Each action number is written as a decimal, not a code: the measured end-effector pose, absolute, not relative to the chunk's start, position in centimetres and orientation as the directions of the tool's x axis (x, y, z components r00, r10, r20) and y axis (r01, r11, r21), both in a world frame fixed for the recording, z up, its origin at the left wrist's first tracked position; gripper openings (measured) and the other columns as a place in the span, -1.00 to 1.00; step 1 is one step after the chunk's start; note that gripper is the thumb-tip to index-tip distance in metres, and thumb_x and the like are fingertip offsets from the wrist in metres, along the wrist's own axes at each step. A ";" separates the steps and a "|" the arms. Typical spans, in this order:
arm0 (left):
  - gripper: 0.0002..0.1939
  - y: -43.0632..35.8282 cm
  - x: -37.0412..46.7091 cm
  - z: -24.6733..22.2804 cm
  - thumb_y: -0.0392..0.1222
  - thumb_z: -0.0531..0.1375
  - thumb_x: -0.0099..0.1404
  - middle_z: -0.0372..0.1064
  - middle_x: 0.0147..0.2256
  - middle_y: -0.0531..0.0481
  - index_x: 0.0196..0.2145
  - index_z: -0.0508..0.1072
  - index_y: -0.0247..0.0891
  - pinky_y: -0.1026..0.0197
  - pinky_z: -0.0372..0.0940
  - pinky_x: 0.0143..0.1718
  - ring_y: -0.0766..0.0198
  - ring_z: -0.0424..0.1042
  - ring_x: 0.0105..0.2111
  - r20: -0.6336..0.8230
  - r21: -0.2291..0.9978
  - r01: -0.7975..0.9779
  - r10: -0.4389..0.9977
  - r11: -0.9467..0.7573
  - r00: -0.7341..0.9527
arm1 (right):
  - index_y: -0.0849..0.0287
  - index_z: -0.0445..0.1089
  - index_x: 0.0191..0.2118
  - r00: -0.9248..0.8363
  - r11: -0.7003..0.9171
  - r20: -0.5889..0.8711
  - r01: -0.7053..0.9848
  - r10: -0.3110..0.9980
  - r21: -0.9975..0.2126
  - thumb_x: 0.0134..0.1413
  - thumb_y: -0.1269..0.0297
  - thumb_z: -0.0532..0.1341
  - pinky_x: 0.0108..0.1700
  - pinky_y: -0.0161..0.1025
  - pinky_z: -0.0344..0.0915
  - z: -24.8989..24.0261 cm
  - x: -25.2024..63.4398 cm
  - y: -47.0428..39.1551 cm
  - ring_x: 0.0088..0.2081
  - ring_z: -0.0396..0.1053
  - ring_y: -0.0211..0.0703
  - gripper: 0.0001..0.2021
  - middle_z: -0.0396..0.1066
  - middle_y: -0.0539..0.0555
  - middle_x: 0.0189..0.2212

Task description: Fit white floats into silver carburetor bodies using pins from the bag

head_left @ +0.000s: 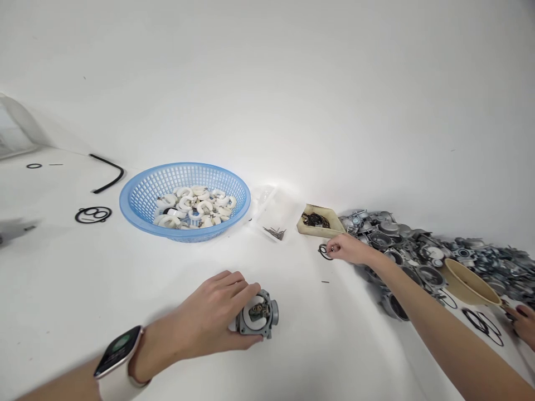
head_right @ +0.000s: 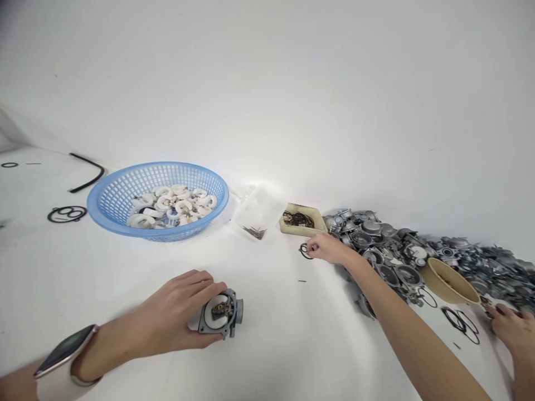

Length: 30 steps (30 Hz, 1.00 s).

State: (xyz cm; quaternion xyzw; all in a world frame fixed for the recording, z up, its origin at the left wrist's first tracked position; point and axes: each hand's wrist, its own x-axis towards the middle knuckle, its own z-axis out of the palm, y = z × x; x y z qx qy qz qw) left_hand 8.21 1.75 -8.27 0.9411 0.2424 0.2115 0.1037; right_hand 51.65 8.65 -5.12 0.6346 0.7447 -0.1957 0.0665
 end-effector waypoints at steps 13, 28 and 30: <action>-0.45 1.8 8.2 -8.2 0.06 0.42 0.23 0.47 -0.26 -0.01 0.03 0.37 -0.24 0.07 0.36 -0.20 0.10 0.48 -0.26 0.330 0.309 0.418 0.508 -0.854 0.795 | 0.21 0.46 0.04 -0.127 0.060 -0.404 0.983 0.906 -0.174 0.38 0.14 0.27 -0.05 -0.05 0.51 -5.4 52.2 8.3 -0.09 0.51 -0.08 -0.73 0.50 0.11 -0.02; -0.45 1.8 8.3 -8.4 0.08 0.42 0.22 0.47 -0.26 -0.01 0.02 0.37 -0.23 0.06 0.36 -0.20 0.09 0.49 -0.26 0.336 0.300 0.420 0.507 -0.857 0.794 | 0.22 0.48 -0.04 -0.171 0.090 -0.421 0.975 0.891 -0.205 0.38 0.13 0.28 -0.10 -0.10 0.50 -4.9 52.1 8.4 -0.16 0.51 -0.12 -0.76 0.52 0.08 -0.11; -0.46 1.9 8.3 -8.4 0.09 0.42 0.22 0.48 -0.26 -0.02 0.02 0.37 -0.22 0.06 0.36 -0.20 0.09 0.49 -0.26 0.339 0.299 0.421 0.508 -0.856 0.792 | 0.22 0.49 -0.07 -0.179 0.096 -0.415 0.972 0.892 -0.214 0.37 0.13 0.28 -0.10 -0.10 0.50 -5.1 52.1 8.4 -0.18 0.51 -0.13 -0.76 0.52 0.06 -0.13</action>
